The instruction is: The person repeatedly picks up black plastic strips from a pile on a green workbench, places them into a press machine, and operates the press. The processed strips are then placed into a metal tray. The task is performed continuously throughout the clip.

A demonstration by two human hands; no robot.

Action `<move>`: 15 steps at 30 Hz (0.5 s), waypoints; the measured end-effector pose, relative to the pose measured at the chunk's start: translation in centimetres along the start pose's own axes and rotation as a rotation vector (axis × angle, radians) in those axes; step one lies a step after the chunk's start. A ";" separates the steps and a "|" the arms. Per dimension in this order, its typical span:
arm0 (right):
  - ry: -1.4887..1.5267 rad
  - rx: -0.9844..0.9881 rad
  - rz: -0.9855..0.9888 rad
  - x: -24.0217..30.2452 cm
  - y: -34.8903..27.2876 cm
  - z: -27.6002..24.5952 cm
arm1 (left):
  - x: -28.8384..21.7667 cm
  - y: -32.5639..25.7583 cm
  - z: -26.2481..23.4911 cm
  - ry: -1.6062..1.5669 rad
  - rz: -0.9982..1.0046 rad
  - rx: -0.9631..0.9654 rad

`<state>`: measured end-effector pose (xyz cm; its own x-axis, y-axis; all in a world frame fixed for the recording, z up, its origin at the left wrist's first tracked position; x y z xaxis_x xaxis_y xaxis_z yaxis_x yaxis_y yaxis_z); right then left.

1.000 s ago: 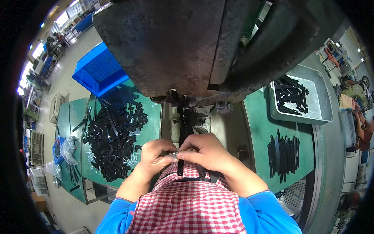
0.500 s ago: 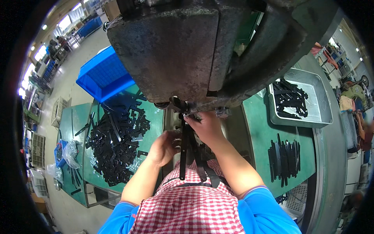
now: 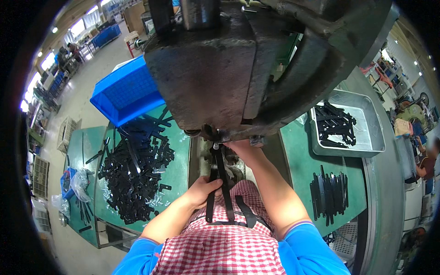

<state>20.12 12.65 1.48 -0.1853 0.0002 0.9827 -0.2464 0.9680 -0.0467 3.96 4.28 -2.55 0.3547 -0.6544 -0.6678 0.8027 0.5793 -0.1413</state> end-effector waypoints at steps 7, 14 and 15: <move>-0.724 0.183 0.043 0.9 2.1 -0.3 | -0.5 -1.7 1.3 -0.061 -0.040 0.058; -0.272 0.071 -0.116 -5.0 0.6 -0.8 | -0.7 -1.7 1.9 -0.091 -0.083 0.055; -0.110 0.079 -0.071 -5.7 -0.2 -0.9 | -0.8 -1.9 2.2 -0.069 -0.084 0.044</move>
<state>22.10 12.68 -4.00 -0.2671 -0.0992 0.9585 -0.3357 0.9420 0.0040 3.20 2.66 -0.13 0.3161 -0.7329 -0.6025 0.8510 0.4997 -0.1613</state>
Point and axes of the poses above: each hand's wrist, its own y-axis towards the middle knuckle, its own z-axis out of the palm, x = y × z, the point moved 2 cm from there along y, towards the middle knuckle, and after that the axes turned 15 degrees about x, right-handed, at the moved point
